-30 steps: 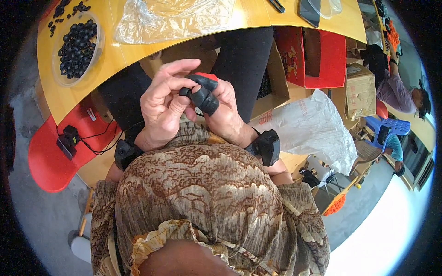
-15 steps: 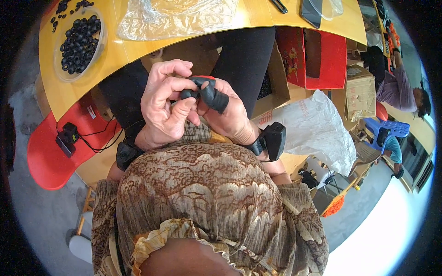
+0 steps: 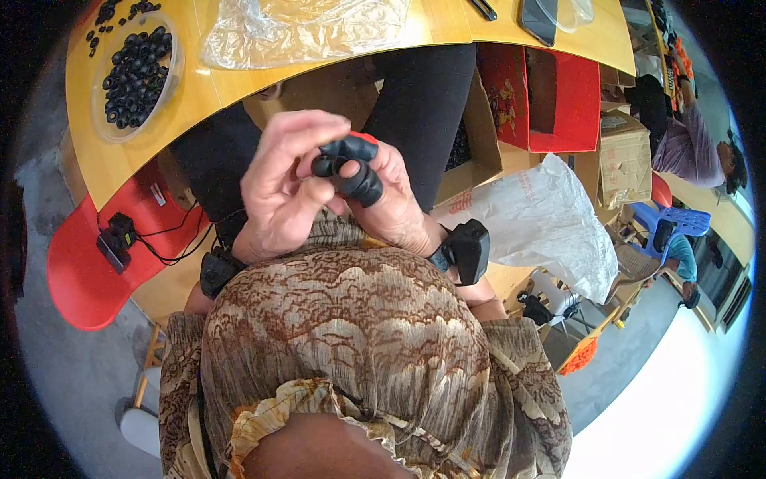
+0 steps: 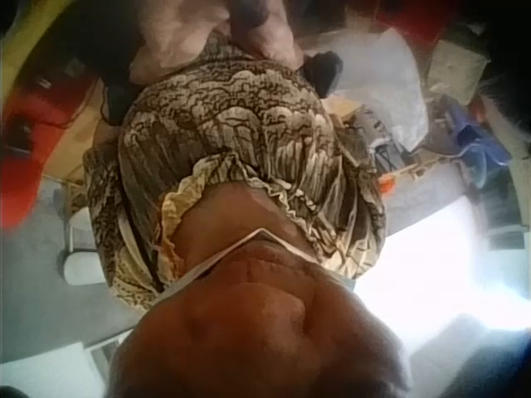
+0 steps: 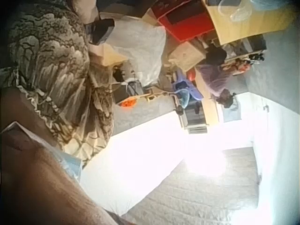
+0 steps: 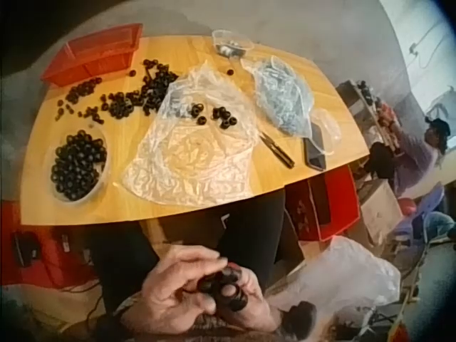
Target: The person assembles small rubber components by inserting metal pins and springs into the rubber pieces and joining them by hand.
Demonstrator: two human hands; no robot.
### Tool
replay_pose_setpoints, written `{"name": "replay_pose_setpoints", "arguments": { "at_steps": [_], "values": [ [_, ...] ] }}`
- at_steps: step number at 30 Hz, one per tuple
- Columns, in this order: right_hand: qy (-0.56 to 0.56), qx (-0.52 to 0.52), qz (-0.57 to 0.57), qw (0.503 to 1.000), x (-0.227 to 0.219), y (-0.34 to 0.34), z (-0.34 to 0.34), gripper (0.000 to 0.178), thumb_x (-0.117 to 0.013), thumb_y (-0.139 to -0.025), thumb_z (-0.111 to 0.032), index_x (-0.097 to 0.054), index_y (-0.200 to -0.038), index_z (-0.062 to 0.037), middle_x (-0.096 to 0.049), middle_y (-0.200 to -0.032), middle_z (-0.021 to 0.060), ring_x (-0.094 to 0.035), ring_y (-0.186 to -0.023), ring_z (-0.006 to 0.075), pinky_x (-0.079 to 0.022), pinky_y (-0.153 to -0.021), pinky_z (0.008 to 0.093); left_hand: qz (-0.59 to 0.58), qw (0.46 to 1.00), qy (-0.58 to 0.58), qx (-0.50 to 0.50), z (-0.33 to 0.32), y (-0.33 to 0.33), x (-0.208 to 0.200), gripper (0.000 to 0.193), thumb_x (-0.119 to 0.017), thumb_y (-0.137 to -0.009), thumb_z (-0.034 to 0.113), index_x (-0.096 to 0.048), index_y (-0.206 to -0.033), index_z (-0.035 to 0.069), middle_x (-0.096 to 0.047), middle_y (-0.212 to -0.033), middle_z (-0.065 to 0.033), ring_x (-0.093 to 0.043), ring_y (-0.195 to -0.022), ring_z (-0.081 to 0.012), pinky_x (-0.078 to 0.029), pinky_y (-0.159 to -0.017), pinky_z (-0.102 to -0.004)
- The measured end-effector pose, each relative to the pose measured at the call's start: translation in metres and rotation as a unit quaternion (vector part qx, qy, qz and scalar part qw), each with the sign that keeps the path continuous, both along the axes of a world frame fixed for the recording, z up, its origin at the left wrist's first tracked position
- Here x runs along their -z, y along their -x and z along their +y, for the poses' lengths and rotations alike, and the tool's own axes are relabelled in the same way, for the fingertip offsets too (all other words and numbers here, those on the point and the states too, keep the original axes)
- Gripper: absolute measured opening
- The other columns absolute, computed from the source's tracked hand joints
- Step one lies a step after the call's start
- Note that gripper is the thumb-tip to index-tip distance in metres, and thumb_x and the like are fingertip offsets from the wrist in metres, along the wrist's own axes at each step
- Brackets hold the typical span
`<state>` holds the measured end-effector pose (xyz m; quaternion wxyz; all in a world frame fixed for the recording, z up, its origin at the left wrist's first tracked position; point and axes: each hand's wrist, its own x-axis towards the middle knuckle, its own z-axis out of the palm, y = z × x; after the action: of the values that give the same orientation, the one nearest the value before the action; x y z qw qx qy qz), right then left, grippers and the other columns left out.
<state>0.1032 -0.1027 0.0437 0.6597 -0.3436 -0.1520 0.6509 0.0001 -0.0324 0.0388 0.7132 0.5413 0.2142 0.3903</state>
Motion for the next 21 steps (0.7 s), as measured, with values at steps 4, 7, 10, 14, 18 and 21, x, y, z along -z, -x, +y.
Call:
{"name": "replay_pose_setpoints", "arguments": {
  "at_steps": [4, 7, 10, 14, 18, 21],
  "values": [
    [-0.032, -0.047, -0.072, 0.996, 0.007, 0.002, -0.007, 0.024, -0.06, -0.084, -0.024, -0.054, -0.1, -0.0067, -0.052, -0.091, -0.0021, -0.047, -0.084, 0.0062, -0.042, -0.074, 0.0225, -0.096, 0.995, 0.02, -0.034, -0.002, -0.01, -0.001, 0.041, -0.073, -0.07, 0.029, -0.059, -0.093, -0.003, -0.049, -0.098, -0.0109, -0.055, -0.071, -0.0122, -0.047, -0.062, -0.0237],
    [-0.005, -0.079, -0.121, 0.989, 0.001, -0.009, -0.013, 0.022, -0.058, -0.086, -0.024, -0.053, -0.099, -0.007, -0.05, -0.093, -0.0015, -0.046, -0.086, 0.0069, -0.041, -0.074, 0.023, -0.016, 0.987, -0.153, -0.041, 0.006, -0.011, -0.002, 0.037, -0.071, -0.071, 0.031, -0.06, -0.084, -0.001, -0.057, -0.084, -0.0126, -0.056, -0.075, -0.0179, -0.044, -0.065, -0.0268],
    [-0.011, -0.051, -0.23, 0.972, -0.004, 0.0, -0.007, 0.022, -0.055, -0.087, -0.024, -0.052, -0.099, -0.0057, -0.05, -0.091, -0.0007, -0.046, -0.085, 0.0075, -0.04, -0.074, 0.0231, -0.004, 0.979, -0.188, -0.08, 0.006, -0.014, -0.002, 0.018, -0.068, -0.06, 0.003, -0.058, -0.075, 0.001, -0.054, -0.079, -0.0086, -0.056, -0.064, -0.014, -0.046, -0.055, -0.0237],
    [-0.004, -0.126, -0.237, 0.963, -0.008, -0.008, -0.005, 0.021, -0.053, -0.089, -0.023, -0.052, -0.1, -0.005, -0.051, -0.091, 0.0018, -0.047, -0.085, 0.011, -0.041, -0.074, 0.026, -0.013, 0.976, -0.198, -0.085, 0.009, -0.011, -0.003, 0.014, -0.064, -0.059, 0.0, -0.057, -0.071, 0.002, -0.054, -0.075, -0.0084, -0.056, -0.062, -0.0157, -0.045, -0.055, -0.0241],
    [-0.008, -0.113, -0.179, 0.977, -0.013, -0.003, -0.005, 0.018, -0.053, -0.088, -0.019, -0.053, -0.099, -0.0051, -0.052, -0.092, 0.0034, -0.049, -0.087, 0.0137, -0.042, -0.075, 0.028, -0.027, 0.981, -0.178, -0.076, 0.011, -0.012, -0.003, 0.01, -0.062, -0.062, 0.001, -0.057, -0.069, 0.002, -0.056, -0.076, -0.0091, -0.056, -0.062, -0.0166, -0.046, -0.055, -0.0251],
    [0.009, -0.086, -0.296, 0.951, -0.018, 0.004, 0.0, 0.015, -0.052, -0.087, -0.016, -0.054, -0.097, -0.0053, -0.053, -0.093, 0.005, -0.051, -0.089, 0.0159, -0.042, -0.076, 0.0292, -0.031, 0.983, -0.17, -0.065, 0.01, -0.008, 0.002, 0.007, -0.06, -0.064, 0.002, -0.056, -0.069, 0.002, -0.057, -0.076, -0.0096, -0.056, -0.062, -0.0167, -0.046, -0.055, -0.0254]
  ]
}}
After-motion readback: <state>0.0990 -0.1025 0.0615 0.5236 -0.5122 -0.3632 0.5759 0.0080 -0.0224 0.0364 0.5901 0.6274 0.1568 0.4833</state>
